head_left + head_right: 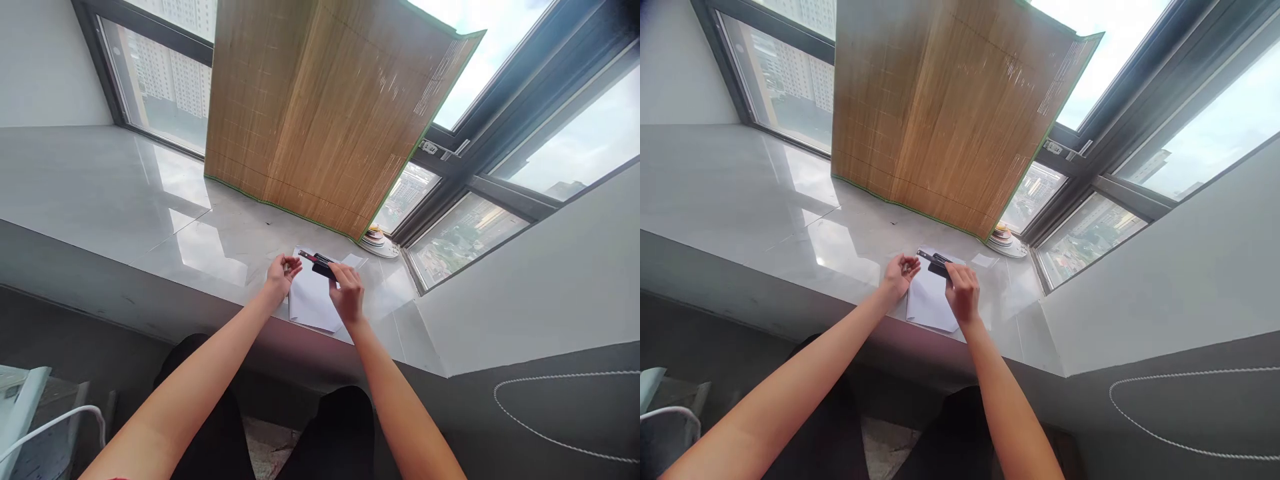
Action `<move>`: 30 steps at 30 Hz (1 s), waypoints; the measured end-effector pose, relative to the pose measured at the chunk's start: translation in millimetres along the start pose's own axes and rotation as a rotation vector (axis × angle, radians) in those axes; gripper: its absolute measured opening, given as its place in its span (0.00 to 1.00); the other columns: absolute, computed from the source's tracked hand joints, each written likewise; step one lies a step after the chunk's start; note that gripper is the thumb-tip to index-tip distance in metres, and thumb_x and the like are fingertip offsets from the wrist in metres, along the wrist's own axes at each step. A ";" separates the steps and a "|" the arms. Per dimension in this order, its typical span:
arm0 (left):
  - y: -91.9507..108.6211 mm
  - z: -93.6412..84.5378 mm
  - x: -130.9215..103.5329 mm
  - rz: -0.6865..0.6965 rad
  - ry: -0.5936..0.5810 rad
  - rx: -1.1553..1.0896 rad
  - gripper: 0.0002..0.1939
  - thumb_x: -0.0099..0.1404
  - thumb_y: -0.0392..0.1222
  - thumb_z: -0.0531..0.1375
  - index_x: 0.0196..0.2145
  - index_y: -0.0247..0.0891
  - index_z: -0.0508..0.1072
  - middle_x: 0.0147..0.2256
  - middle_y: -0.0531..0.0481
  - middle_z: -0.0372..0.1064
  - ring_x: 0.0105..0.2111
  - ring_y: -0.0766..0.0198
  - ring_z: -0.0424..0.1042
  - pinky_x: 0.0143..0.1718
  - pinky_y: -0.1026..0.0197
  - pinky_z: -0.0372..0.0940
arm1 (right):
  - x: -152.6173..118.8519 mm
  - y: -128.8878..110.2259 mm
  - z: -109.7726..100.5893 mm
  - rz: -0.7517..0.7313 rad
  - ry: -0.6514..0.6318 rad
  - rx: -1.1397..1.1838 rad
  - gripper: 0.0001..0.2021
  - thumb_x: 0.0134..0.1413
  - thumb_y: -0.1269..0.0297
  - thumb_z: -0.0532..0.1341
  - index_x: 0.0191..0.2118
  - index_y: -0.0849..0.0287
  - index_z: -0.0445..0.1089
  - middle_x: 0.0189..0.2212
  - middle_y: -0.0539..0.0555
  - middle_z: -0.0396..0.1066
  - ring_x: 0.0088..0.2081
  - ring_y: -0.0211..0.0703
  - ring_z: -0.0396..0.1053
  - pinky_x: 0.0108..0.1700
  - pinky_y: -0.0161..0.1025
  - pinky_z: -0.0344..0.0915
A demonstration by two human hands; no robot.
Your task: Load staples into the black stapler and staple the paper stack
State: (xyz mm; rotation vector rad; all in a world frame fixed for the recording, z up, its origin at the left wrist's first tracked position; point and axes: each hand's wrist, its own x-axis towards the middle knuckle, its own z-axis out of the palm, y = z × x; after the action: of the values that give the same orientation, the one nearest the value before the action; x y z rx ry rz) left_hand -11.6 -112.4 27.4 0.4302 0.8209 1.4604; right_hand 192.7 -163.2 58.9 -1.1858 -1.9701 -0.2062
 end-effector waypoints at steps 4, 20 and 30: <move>8.1 -21.4 3.4 0.146 -0.020 0.321 0.23 0.69 0.46 0.57 0.18 0.42 0.57 0.15 0.57 0.48 0.16 0.70 0.49 0.20 0.63 0.50 | 4.6 15.4 25.3 0.388 -0.027 0.209 0.14 0.56 0.65 0.66 0.48 0.54 0.81 0.43 0.58 0.83 0.44 0.57 0.80 0.51 0.51 0.74; 27.4 -26.6 -34.1 -0.044 -0.040 0.115 0.18 0.72 0.42 0.55 0.23 0.39 0.66 0.22 0.52 0.66 0.18 0.70 0.62 0.21 0.66 0.58 | 6.2 -22.6 19.3 0.130 0.059 0.179 0.13 0.63 0.66 0.69 0.52 0.52 0.82 0.53 0.60 0.79 0.57 0.56 0.72 0.61 0.55 0.70; 22.9 0.1 -120.1 -0.486 -0.440 -0.224 0.38 0.80 0.61 0.45 0.56 0.20 0.76 0.50 0.27 0.77 0.52 0.47 0.79 0.50 0.54 0.75 | -29.5 -88.4 -2.9 -0.028 -0.185 0.465 0.15 0.59 0.72 0.73 0.49 0.48 0.84 0.48 0.53 0.82 0.48 0.52 0.73 0.54 0.51 0.70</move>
State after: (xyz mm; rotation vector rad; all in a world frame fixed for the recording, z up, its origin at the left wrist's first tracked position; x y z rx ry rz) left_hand -17.1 -226.6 70.7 0.3343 0.3659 0.9414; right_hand 130.5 -232.6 62.3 -0.8958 -2.0438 0.3446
